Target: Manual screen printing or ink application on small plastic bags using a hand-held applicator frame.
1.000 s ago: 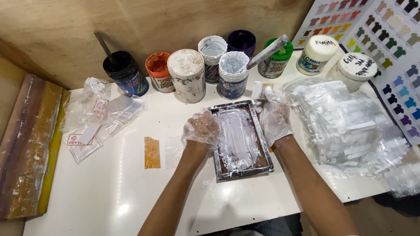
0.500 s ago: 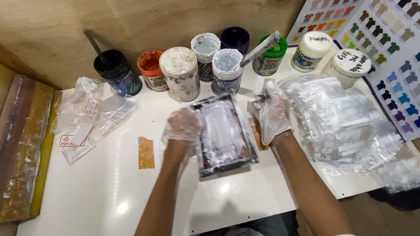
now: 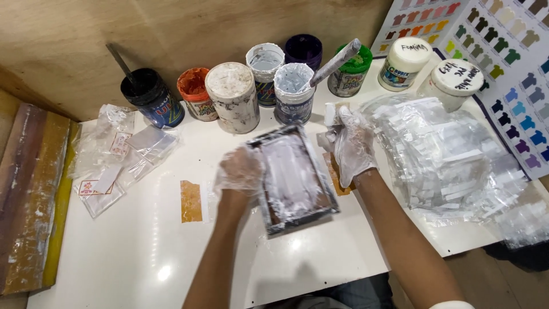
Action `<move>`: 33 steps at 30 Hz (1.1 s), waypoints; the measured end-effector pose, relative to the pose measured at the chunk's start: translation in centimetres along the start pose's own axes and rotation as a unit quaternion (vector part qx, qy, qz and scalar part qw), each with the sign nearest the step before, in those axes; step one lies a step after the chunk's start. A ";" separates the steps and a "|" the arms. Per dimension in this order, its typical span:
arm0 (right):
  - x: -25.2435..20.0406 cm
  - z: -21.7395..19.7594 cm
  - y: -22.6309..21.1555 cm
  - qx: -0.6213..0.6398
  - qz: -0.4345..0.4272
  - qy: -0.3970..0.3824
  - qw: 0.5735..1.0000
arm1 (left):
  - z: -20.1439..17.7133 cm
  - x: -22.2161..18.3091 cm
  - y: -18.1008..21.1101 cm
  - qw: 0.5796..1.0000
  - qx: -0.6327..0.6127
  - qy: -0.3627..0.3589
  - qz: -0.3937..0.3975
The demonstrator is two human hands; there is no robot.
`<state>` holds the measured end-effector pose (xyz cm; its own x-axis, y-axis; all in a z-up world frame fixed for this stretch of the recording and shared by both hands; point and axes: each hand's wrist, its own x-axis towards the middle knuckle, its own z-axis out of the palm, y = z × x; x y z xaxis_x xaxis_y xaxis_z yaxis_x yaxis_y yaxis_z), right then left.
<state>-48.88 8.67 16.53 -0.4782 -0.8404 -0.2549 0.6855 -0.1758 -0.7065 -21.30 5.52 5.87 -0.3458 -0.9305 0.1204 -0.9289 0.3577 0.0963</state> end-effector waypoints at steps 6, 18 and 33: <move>0.3 -0.2 0.7 -0.078 0.008 0.015 0.997 | -0.9 0.2 4.7 0.999 0.021 -0.031 0.028; 3.1 -2.4 2.1 -0.299 -0.021 -0.018 0.954 | -7.4 0.3 7.5 0.991 0.017 -0.126 0.038; -2.4 0.7 2.2 -0.612 -0.156 -0.135 0.763 | -7.5 -1.2 7.2 0.989 0.052 -0.111 0.078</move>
<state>-45.81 9.95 16.07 -0.2698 -0.9596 0.0794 -0.5446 0.0841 -0.8345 -26.62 9.81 13.84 -0.4967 -0.8626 -0.0960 -0.8660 0.4999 -0.0104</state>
